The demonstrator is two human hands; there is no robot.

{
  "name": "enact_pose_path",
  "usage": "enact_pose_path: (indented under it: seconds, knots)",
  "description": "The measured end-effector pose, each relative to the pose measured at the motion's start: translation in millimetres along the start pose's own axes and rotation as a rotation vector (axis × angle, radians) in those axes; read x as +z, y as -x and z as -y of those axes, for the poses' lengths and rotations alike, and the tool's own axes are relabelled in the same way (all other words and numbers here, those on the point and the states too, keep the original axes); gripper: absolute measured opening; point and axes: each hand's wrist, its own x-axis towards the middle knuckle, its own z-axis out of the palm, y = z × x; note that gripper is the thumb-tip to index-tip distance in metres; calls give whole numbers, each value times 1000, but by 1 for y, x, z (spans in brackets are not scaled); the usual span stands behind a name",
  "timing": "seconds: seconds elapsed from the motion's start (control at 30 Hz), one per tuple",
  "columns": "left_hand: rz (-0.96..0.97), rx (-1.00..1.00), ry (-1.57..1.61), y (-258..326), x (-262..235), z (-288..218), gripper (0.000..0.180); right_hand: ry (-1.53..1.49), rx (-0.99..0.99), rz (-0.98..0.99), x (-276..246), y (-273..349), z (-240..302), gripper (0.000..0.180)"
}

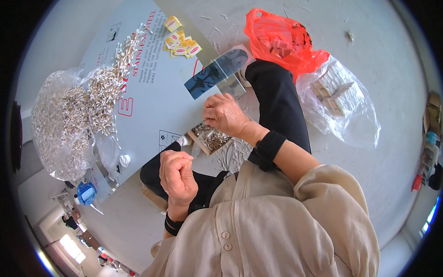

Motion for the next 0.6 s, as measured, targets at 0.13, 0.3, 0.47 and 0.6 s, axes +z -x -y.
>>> enact_pose_path:
  seconds: [0.13, 0.3, 0.47, 0.6]
  knots:
    - [-20, -336, 186, -16, -8, 10, 9, -253, 159, 69, -6, 2, 12, 18]
    - [65, -599, 403, -45, -16, 34, 12, -1159, 490, 278, -9, 9, 8, 38]
    - [135, -642, 573, -58, -10, 63, 12, -1384, 800, 377, -14, 23, 11, 47]
    - [127, -697, 580, -62, -5, 70, 12, -1538, 651, 298, -10, 29, 3, 39]
